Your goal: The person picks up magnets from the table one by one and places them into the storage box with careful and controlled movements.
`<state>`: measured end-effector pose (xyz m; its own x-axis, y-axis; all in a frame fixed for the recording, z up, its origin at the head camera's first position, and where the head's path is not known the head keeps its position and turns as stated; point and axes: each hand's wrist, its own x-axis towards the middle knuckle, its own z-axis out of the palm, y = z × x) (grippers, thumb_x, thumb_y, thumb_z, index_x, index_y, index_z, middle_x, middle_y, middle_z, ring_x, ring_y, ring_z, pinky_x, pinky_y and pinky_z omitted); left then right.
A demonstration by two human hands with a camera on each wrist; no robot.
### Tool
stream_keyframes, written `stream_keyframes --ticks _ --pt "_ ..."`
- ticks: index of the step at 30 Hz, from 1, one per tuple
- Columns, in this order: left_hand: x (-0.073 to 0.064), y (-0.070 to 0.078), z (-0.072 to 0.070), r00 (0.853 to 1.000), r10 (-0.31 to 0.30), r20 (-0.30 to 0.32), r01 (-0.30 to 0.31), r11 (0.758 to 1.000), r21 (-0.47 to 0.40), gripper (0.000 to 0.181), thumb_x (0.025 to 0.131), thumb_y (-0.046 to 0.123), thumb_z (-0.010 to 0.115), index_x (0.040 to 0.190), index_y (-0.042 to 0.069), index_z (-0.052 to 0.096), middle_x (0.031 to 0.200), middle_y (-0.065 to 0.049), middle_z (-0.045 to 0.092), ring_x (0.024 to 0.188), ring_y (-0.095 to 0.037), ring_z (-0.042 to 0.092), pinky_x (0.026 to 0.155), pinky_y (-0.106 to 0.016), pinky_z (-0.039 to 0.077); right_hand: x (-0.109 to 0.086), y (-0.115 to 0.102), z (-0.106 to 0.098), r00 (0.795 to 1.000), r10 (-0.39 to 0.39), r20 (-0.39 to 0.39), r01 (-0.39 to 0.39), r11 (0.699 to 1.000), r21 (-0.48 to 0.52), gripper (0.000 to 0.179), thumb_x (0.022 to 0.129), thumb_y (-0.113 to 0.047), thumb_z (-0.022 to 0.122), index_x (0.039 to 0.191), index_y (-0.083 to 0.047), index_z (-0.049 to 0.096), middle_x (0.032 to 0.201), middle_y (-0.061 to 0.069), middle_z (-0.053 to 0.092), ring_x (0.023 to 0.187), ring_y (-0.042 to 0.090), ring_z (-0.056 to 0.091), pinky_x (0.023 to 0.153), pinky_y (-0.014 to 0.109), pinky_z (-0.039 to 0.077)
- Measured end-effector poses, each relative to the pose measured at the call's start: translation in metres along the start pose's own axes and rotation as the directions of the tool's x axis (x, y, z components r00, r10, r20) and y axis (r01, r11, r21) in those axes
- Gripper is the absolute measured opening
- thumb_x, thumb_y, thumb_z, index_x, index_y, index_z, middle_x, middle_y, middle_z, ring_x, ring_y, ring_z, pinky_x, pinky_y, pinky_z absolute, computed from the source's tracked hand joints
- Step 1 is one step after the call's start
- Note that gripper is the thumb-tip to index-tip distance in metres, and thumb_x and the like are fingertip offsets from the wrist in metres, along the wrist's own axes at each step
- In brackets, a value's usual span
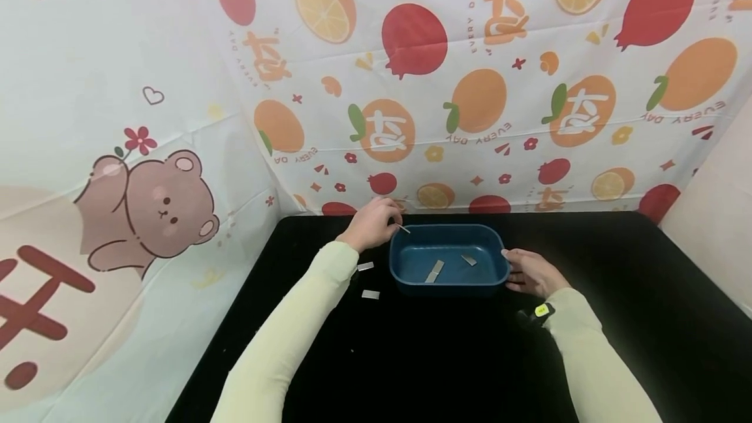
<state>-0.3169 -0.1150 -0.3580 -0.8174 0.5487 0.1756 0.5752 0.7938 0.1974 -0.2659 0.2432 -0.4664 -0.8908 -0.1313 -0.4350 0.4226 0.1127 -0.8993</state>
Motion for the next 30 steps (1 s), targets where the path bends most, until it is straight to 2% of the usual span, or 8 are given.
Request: stream_keyframes --ticks 7,14,23,28,30 --pt "0.015 0.003 0.007 0.999 0.010 0.043 -0.014 0.996 0.085 0.013 0.093 0.016 0.067 0.100 0.014 0.078 0.125 -0.004 0.067 0.119 -0.025 0.056 0.099 -0.041 0.052 -0.003 -0.002 -0.006 1.000 -0.022 0.014 0.023 1.000 -0.012 0.028 0.103 -0.044 0.048 0.106 -0.018 0.057 0.089 -0.005 0.064 0.088 0.013 0.062 0.082 0.031 0.055" --pt "0.015 0.008 0.012 0.997 -0.044 0.070 0.036 0.993 0.114 0.011 0.092 0.016 0.069 0.097 0.015 0.078 0.121 -0.004 0.067 0.114 -0.024 0.057 0.097 -0.040 0.052 -0.002 0.000 -0.002 0.999 -0.012 0.031 0.012 1.000 0.003 0.027 0.102 -0.043 0.051 0.108 -0.017 0.057 0.086 -0.006 0.064 0.084 0.012 0.063 0.082 0.032 0.056" --pt "0.019 0.012 0.017 0.996 -0.064 0.066 0.050 0.980 0.194 0.011 0.092 0.017 0.069 0.096 0.016 0.079 0.116 -0.003 0.068 0.109 -0.023 0.058 0.093 -0.039 0.053 -0.001 0.000 0.001 0.999 -0.009 0.039 0.008 1.000 0.026 0.029 0.103 -0.042 0.050 0.114 -0.016 0.055 0.087 -0.006 0.064 0.086 0.012 0.063 0.082 0.031 0.055" --pt "0.024 0.017 0.018 0.996 -0.049 0.079 0.030 0.975 0.221 0.012 0.093 0.018 0.068 0.096 0.016 0.079 0.113 -0.003 0.069 0.106 -0.022 0.058 0.092 -0.039 0.053 0.000 -0.001 0.001 0.999 -0.011 0.039 0.010 1.000 0.026 0.026 0.104 -0.041 0.048 0.108 -0.017 0.055 0.086 -0.005 0.064 0.086 0.013 0.062 0.082 0.032 0.055" --pt "0.025 0.019 0.018 0.995 -0.059 0.076 0.041 0.975 0.219 0.012 0.093 0.018 0.068 0.096 0.015 0.079 0.110 -0.002 0.069 0.104 -0.021 0.057 0.091 -0.038 0.053 0.000 -0.002 0.001 0.999 -0.020 0.045 0.019 1.000 0.017 0.025 0.104 -0.041 0.047 0.106 -0.017 0.055 0.087 -0.006 0.064 0.086 0.013 0.062 0.083 0.032 0.055"
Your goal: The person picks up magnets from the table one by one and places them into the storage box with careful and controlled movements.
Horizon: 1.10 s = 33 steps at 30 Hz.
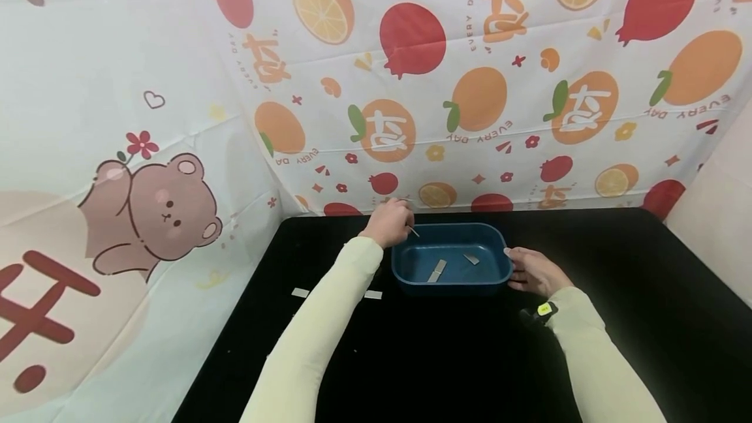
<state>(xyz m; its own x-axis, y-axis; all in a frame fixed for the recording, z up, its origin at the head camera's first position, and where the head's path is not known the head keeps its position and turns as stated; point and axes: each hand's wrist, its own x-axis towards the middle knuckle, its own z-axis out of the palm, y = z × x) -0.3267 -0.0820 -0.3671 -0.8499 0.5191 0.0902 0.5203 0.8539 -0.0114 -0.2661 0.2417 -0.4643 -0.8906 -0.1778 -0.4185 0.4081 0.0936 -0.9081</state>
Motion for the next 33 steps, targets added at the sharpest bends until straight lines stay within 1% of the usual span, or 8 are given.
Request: stream_keyframes --ticks 3,8,11,16,22,24,28,33 --pt "0.003 0.004 0.001 1.000 -0.015 -0.008 0.015 1.000 -0.025 0.012 0.092 0.018 0.069 0.095 0.014 0.080 0.106 -0.002 0.070 0.102 -0.021 0.057 0.090 -0.038 0.053 -0.001 0.001 -0.002 1.000 0.002 -0.010 -0.002 1.000 0.005 0.026 0.103 -0.042 0.048 0.107 -0.017 0.055 0.088 -0.005 0.065 0.087 0.014 0.062 0.084 0.033 0.055" --pt "0.005 0.005 0.003 0.998 -0.054 0.010 0.055 0.997 -0.052 0.012 0.092 0.017 0.069 0.096 0.013 0.080 0.105 -0.002 0.071 0.103 -0.020 0.058 0.091 -0.038 0.054 0.002 0.001 -0.002 1.000 0.010 -0.013 -0.010 1.000 0.009 0.026 0.103 -0.042 0.048 0.109 -0.017 0.055 0.090 -0.005 0.064 0.089 0.015 0.061 0.084 0.033 0.055" --pt "0.008 0.005 0.004 0.996 -0.081 0.032 0.083 0.995 -0.062 0.012 0.091 0.016 0.068 0.095 0.014 0.080 0.105 -0.002 0.071 0.100 -0.019 0.060 0.087 -0.036 0.056 0.002 0.001 -0.003 1.000 0.009 -0.011 -0.009 1.000 0.007 0.025 0.103 -0.042 0.048 0.107 -0.018 0.055 0.089 -0.005 0.064 0.089 0.014 0.061 0.084 0.032 0.055" --pt "0.011 0.006 0.006 0.988 -0.130 0.084 0.137 0.987 -0.081 0.012 0.092 0.016 0.068 0.095 0.014 0.079 0.101 -0.002 0.073 0.088 -0.017 0.064 0.081 -0.033 0.058 0.002 0.001 -0.002 1.000 0.010 -0.006 -0.010 1.000 0.009 0.026 0.103 -0.044 0.049 0.106 -0.019 0.055 0.089 -0.005 0.063 0.089 0.014 0.061 0.084 0.032 0.055" --pt "0.013 0.012 0.002 0.984 -0.115 0.137 0.129 0.987 -0.101 0.013 0.094 0.017 0.066 0.099 0.014 0.078 0.101 -0.002 0.076 0.085 -0.016 0.066 0.084 -0.035 0.059 -0.001 0.002 -0.006 1.000 0.005 -0.017 -0.005 1.000 0.003 0.025 0.104 -0.042 0.047 0.105 -0.019 0.056 0.087 -0.006 0.064 0.086 0.013 0.061 0.082 0.031 0.055" --pt "0.012 0.013 0.001 0.982 -0.110 0.155 0.128 0.986 -0.109 0.014 0.094 0.017 0.066 0.101 0.014 0.078 0.102 -0.003 0.076 0.086 -0.016 0.066 0.085 -0.035 0.059 -0.001 0.003 -0.006 1.000 0.001 -0.007 -0.001 1.000 0.001 0.025 0.104 -0.042 0.047 0.105 -0.019 0.056 0.085 -0.007 0.064 0.085 0.012 0.061 0.082 0.031 0.055" --pt "0.010 0.013 0.003 0.973 -0.123 0.197 0.153 0.978 -0.142 0.016 0.095 0.015 0.065 0.104 0.015 0.077 0.105 -0.003 0.075 0.086 -0.015 0.066 0.086 -0.036 0.058 -0.001 0.001 -0.005 1.000 -0.003 0.010 0.003 1.000 0.000 0.025 0.103 -0.043 0.048 0.105 -0.019 0.056 0.084 -0.008 0.066 0.084 0.011 0.062 0.083 0.031 0.055" --pt "0.010 0.012 0.006 0.967 -0.139 0.215 0.182 0.963 -0.197 0.017 0.094 0.013 0.064 0.105 0.014 0.077 0.108 -0.003 0.074 0.087 -0.016 0.066 0.087 -0.039 0.058 0.000 -0.001 -0.002 1.000 0.004 0.008 -0.004 1.000 0.003 0.024 0.103 -0.043 0.049 0.105 -0.020 0.056 0.085 -0.008 0.066 0.085 0.011 0.062 0.082 0.031 0.054"
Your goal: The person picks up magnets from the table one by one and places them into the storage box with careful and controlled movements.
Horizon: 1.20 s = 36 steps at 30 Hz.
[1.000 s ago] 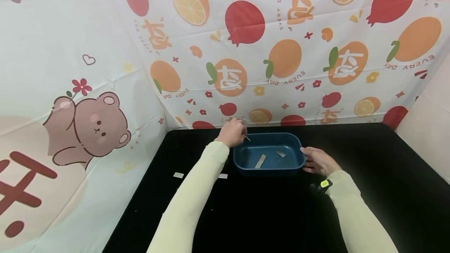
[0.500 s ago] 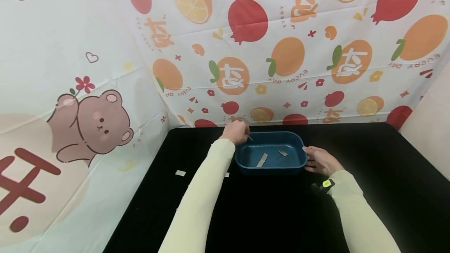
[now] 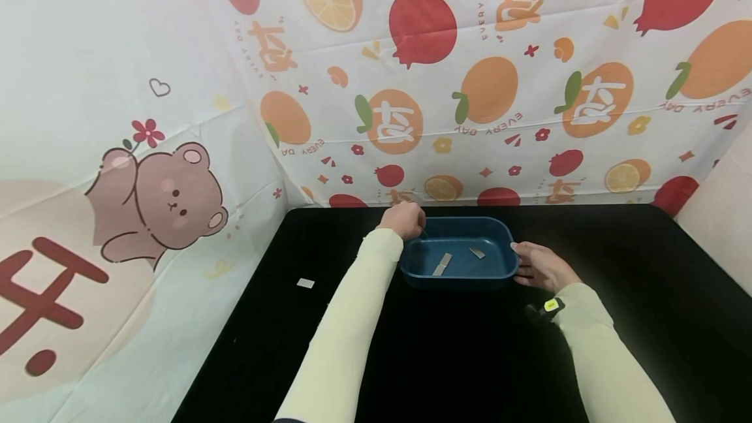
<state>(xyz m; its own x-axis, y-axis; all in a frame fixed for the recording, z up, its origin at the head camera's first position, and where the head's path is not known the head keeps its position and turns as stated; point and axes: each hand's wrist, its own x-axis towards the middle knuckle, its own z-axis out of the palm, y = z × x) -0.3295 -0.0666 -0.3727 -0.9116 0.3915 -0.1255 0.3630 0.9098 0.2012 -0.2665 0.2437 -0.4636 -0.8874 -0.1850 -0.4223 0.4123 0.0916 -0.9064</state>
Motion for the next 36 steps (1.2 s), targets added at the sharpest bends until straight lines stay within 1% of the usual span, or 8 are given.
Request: stream_keyframes --ticks 3,8,11,14,23,28,33,36 --pt "0.002 0.001 0.001 1.000 -0.008 -0.001 0.008 1.000 0.001 0.017 0.093 0.013 0.065 0.105 0.014 0.077 0.109 -0.003 0.074 0.089 -0.016 0.066 0.088 -0.040 0.058 0.000 -0.001 0.000 1.000 -0.005 0.004 0.005 1.000 -0.009 0.024 0.103 -0.043 0.048 0.104 -0.021 0.056 0.086 -0.008 0.065 0.086 0.012 0.061 0.082 0.031 0.055" --pt "0.004 0.001 0.004 1.000 -0.016 -0.006 0.016 0.999 0.037 0.017 0.094 0.015 0.065 0.105 0.016 0.077 0.109 -0.001 0.074 0.090 -0.015 0.067 0.088 -0.038 0.058 0.000 -0.001 0.002 1.000 -0.005 0.004 0.005 1.000 -0.006 0.024 0.102 -0.044 0.050 0.100 -0.021 0.057 0.086 -0.007 0.065 0.086 0.013 0.061 0.083 0.032 0.054" --pt "0.005 0.001 0.007 0.999 -0.032 0.002 0.032 0.999 0.019 0.017 0.093 0.015 0.065 0.105 0.015 0.078 0.108 -0.002 0.075 0.086 -0.016 0.067 0.084 -0.037 0.059 0.000 -0.001 0.003 1.000 -0.007 0.012 0.007 1.000 -0.012 0.023 0.103 -0.043 0.049 0.101 -0.021 0.056 0.086 -0.007 0.064 0.086 0.012 0.061 0.084 0.032 0.054" --pt "0.006 0.002 0.010 0.999 -0.046 0.012 0.046 0.999 0.003 0.017 0.093 0.015 0.065 0.105 0.015 0.078 0.108 -0.002 0.075 0.083 -0.016 0.066 0.083 -0.036 0.059 0.001 -0.001 0.005 1.000 -0.001 0.001 0.001 1.000 -0.011 0.023 0.102 -0.043 0.050 0.102 -0.020 0.056 0.085 -0.007 0.063 0.084 0.012 0.062 0.083 0.032 0.054" --pt "0.014 0.013 0.011 0.999 -0.029 0.036 0.030 1.000 -0.009 0.017 0.094 0.014 0.065 0.105 0.016 0.078 0.107 -0.001 0.074 0.084 -0.015 0.066 0.081 -0.034 0.059 0.002 0.000 0.001 1.000 0.001 -0.020 -0.002 1.000 -0.018 0.024 0.104 -0.042 0.047 0.103 -0.020 0.056 0.085 -0.007 0.064 0.085 0.013 0.061 0.082 0.031 0.055" --pt "0.018 0.013 0.014 0.996 -0.066 0.056 0.066 0.998 0.005 0.017 0.094 0.014 0.065 0.104 0.017 0.078 0.106 0.000 0.074 0.081 -0.014 0.065 0.077 -0.033 0.058 0.002 0.001 0.000 1.000 -0.008 -0.013 0.007 1.000 -0.023 0.024 0.103 -0.043 0.048 0.103 -0.020 0.057 0.086 -0.008 0.065 0.086 0.013 0.061 0.083 0.031 0.055" --pt "0.020 0.012 0.019 0.994 -0.084 0.072 0.082 0.996 0.029 0.014 0.094 0.014 0.065 0.099 0.017 0.078 0.098 0.000 0.075 0.075 -0.014 0.062 0.070 -0.031 0.055 0.001 0.001 0.000 1.000 -0.010 -0.015 0.010 1.000 -0.016 0.023 0.103 -0.041 0.048 0.100 -0.020 0.057 0.085 -0.007 0.065 0.086 0.013 0.061 0.083 0.031 0.055" --pt "0.019 0.015 0.018 0.993 -0.089 0.075 0.087 0.996 0.030 0.014 0.094 0.014 0.064 0.093 0.016 0.078 0.086 0.000 0.073 0.070 -0.015 0.060 0.063 -0.029 0.051 0.000 0.001 -0.001 1.000 -0.007 -0.015 0.006 1.000 -0.015 0.022 0.104 -0.040 0.047 0.100 -0.021 0.057 0.085 -0.007 0.064 0.085 0.012 0.061 0.082 0.031 0.055"
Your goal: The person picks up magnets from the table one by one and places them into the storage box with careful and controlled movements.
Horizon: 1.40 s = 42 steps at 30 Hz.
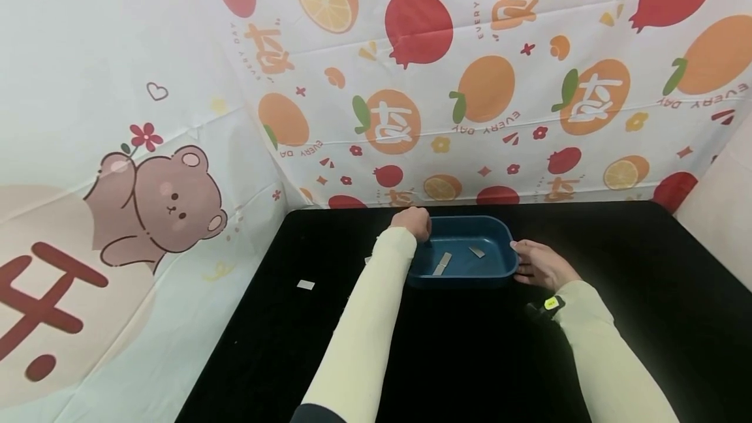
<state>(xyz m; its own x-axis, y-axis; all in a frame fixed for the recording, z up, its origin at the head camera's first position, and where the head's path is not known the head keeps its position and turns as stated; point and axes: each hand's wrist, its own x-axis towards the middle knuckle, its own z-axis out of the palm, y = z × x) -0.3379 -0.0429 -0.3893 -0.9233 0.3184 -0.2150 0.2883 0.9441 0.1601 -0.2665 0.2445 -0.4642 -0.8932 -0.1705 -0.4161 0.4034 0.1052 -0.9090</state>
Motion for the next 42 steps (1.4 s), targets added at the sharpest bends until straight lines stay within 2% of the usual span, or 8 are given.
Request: stream_keyframes --ticks 5,9,12,17,22,32,37,42 --pt "-0.0027 0.0012 -0.0023 1.000 -0.012 0.011 0.012 1.000 -0.003 0.018 0.095 0.012 0.062 0.089 0.014 0.078 0.074 0.000 0.066 0.066 -0.015 0.055 0.062 -0.030 0.047 0.0012 -0.0010 0.0012 1.000 -0.001 0.005 0.001 1.000 0.006 0.021 0.104 -0.039 0.047 0.097 -0.022 0.057 0.081 -0.008 0.063 0.081 0.011 0.061 0.081 0.031 0.055" --pt "0.0001 0.0012 -0.0001 1.000 -0.025 -0.011 0.025 0.998 0.051 0.020 0.095 0.015 0.062 0.084 0.016 0.078 0.073 0.001 0.068 0.073 -0.015 0.058 0.087 -0.038 0.049 0.0003 0.0001 0.0014 1.000 -0.003 0.011 0.003 1.000 0.000 0.022 0.104 -0.041 0.046 0.099 -0.022 0.057 0.082 -0.008 0.063 0.082 0.011 0.061 0.081 0.031 0.054" --pt "0.0013 0.0002 0.0004 0.999 -0.023 -0.039 0.027 0.996 0.086 0.024 0.095 0.017 0.061 0.077 0.017 0.077 0.066 0.002 0.066 0.075 -0.015 0.059 0.097 -0.043 0.044 -0.0006 0.0008 0.0012 1.000 -0.004 0.011 0.004 1.000 -0.006 0.023 0.104 -0.042 0.046 0.100 -0.022 0.056 0.083 -0.008 0.063 0.083 0.011 0.061 0.081 0.031 0.054" --pt "-0.0001 0.0017 -0.0008 0.999 -0.045 -0.014 0.046 0.997 0.067 0.029 0.096 0.015 0.060 0.071 0.014 0.075 0.053 0.001 0.051 0.062 -0.015 0.053 0.075 -0.035 0.044 -0.0018 0.0034 0.0001 1.000 -0.001 0.015 0.001 1.000 0.003 0.021 0.103 -0.042 0.048 0.097 -0.023 0.057 0.082 -0.008 0.064 0.083 0.011 0.063 0.082 0.031 0.054" --pt "0.0001 0.0013 0.0003 0.999 -0.043 0.020 0.043 0.999 0.024 0.028 0.095 0.012 0.060 0.071 0.012 0.073 0.053 0.001 0.044 0.053 -0.014 0.044 0.052 -0.028 0.037 0.0006 0.0039 0.0004 1.000 -0.011 0.013 0.011 1.000 -0.005 0.023 0.103 -0.043 0.048 0.099 -0.022 0.057 0.084 -0.007 0.064 0.083 0.012 0.062 0.082 0.032 0.055" --pt "-0.0003 0.0015 0.0032 0.999 -0.036 0.026 0.036 0.999 0.001 0.026 0.094 0.011 0.060 0.070 0.013 0.071 0.055 0.001 0.042 0.053 -0.015 0.042 0.050 -0.028 0.036 -0.0001 0.0024 0.0021 1.000 -0.011 0.005 0.011 1.000 -0.001 0.024 0.104 -0.042 0.047 0.099 -0.020 0.056 0.084 -0.007 0.064 0.083 0.012 0.062 0.080 0.031 0.055" --pt "-0.0013 -0.0033 0.0070 0.999 -0.038 0.013 0.038 0.999 0.000 0.024 0.093 0.010 0.060 0.074 0.012 0.074 0.055 0.002 0.048 0.055 -0.014 0.044 0.051 -0.028 0.037 0.0021 0.0040 0.0039 1.000 -0.008 0.009 0.008 1.000 -0.005 0.025 0.103 -0.042 0.048 0.099 -0.019 0.057 0.087 -0.005 0.065 0.086 0.014 0.062 0.081 0.032 0.056" --pt "0.0009 -0.0040 0.0002 1.000 -0.018 0.009 0.018 1.000 -0.018 0.024 0.093 0.009 0.059 0.073 0.010 0.073 0.054 0.001 0.042 0.053 -0.015 0.038 0.048 -0.028 0.034 0.0009 0.0013 0.0006 1.000 -0.015 -0.011 0.015 1.000 -0.007 0.026 0.104 -0.041 0.046 0.102 -0.018 0.056 0.088 -0.005 0.063 0.086 0.014 0.061 0.081 0.032 0.055"
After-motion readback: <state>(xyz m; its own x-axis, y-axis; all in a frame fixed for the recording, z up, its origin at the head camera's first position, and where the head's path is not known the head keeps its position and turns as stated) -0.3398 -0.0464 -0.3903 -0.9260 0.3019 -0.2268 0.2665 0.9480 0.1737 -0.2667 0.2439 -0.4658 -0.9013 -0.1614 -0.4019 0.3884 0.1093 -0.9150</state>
